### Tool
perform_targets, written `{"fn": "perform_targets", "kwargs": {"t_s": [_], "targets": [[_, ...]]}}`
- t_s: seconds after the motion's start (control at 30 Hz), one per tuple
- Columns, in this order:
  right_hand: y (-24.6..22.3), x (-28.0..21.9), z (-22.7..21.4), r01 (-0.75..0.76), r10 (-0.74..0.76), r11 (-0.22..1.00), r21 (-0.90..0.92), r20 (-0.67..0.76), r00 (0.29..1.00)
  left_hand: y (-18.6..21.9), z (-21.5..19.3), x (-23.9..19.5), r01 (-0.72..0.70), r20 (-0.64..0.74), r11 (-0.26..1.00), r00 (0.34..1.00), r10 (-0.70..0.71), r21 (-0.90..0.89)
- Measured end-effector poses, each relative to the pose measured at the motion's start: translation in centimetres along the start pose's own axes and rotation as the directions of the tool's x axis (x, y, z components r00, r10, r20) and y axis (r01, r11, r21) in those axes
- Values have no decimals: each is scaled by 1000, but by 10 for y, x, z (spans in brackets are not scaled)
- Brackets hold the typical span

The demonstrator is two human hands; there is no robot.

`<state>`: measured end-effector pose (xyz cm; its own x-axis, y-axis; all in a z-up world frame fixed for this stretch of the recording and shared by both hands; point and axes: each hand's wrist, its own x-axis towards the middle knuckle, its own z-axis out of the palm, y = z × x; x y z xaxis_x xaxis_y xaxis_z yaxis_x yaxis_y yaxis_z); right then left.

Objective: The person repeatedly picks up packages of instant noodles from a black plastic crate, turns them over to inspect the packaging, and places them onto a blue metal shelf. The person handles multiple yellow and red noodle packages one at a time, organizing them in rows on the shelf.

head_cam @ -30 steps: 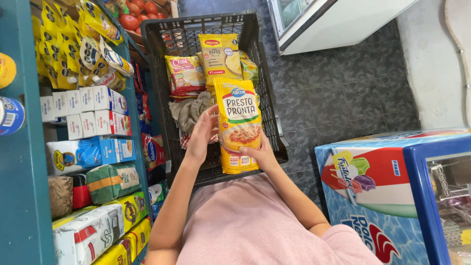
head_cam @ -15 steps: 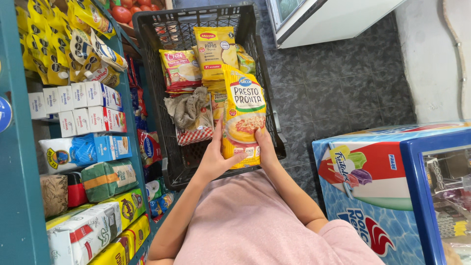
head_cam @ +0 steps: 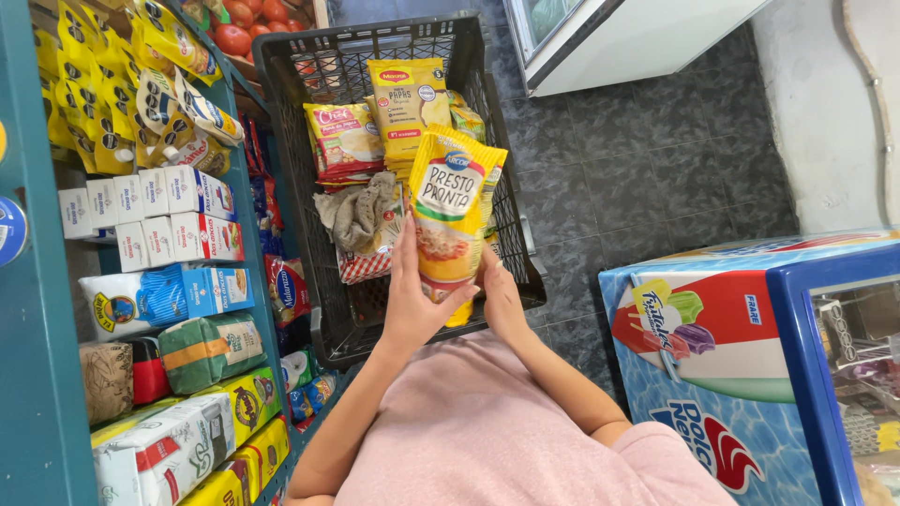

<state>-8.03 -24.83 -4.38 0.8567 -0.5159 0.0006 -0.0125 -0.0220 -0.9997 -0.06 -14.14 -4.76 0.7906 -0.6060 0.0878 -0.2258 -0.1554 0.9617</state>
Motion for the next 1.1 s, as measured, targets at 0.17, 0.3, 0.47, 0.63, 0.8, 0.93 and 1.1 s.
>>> {"fn": "perform_targets", "kwargs": {"t_s": [0.17, 0.3, 0.47, 0.63, 0.8, 0.93, 1.1], "targets": [[-36, -11, 8, -6, 6, 1000, 2, 137, 991, -4, -16, 9, 15, -27, 995, 999, -18, -96], [-33, -16, 1, 72, -76, 997, 27, 194, 978, -54, -12, 3, 111, 63, 698, 994, -94, -708], [-32, -14, 4, 257, -257, 966, 30, 223, 940, -49, -17, -4, 171, 160, 94, 980, -121, -981], [-18, -16, 4, 427, -428, 903, 58, 224, 876, -17, -23, -4, 359, 323, -256, 930, 173, -898], [-18, -12, 2, 561, -565, 824, 81, 50, 823, -38, -18, 7, 323, 269, -280, 939, 214, -904], [-12, -11, 2, 551, -550, 834, -7, 70, 832, -34, -12, 11, 333, 247, -447, 939, 240, -830], [-8, -8, 4, 669, -630, 716, -201, 229, 742, -33, -15, 20, 300, 342, -413, 939, -29, -860]]}}
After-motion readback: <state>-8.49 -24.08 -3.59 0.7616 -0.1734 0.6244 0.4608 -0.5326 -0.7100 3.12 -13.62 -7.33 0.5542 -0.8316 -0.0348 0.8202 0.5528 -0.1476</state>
